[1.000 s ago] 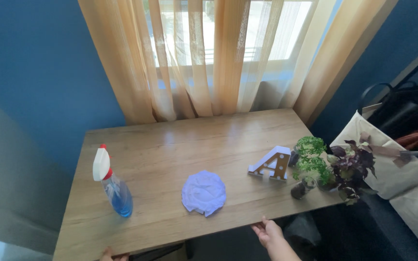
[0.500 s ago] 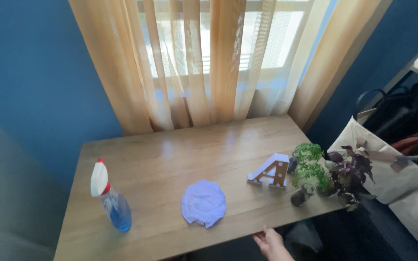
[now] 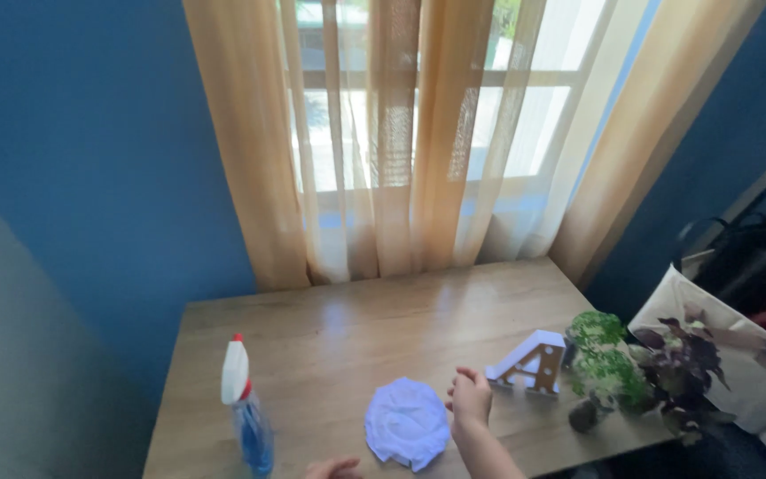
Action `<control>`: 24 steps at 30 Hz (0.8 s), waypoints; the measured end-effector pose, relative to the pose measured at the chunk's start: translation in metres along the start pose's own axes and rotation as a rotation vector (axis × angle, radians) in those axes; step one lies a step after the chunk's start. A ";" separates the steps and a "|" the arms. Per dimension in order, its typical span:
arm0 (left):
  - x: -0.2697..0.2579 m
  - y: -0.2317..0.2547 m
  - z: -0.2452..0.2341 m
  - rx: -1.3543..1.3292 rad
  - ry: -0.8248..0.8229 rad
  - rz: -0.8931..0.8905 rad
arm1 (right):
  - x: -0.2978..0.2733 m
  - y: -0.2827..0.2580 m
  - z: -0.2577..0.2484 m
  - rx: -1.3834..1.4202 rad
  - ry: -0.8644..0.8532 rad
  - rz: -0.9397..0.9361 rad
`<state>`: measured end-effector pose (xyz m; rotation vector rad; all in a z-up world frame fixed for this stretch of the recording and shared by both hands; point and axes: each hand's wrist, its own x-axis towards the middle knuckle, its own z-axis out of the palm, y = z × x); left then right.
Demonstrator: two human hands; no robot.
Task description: Wiping a desk and window sill with cleaning spray and a cloth.
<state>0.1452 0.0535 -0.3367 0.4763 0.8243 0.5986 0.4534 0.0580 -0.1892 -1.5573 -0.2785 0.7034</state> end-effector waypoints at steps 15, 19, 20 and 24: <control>-0.231 0.410 0.229 0.681 0.119 0.646 | 0.053 -0.234 0.165 0.232 -0.636 -0.070; -0.176 0.470 0.207 0.799 0.435 0.766 | 0.055 -0.303 0.181 0.090 -0.565 -0.226; -0.154 0.486 0.194 0.845 0.537 0.819 | 0.055 -0.320 0.184 0.009 -0.510 -0.262; -0.114 0.529 0.188 0.898 0.739 0.883 | 0.093 -0.342 0.213 -0.084 -0.526 -0.293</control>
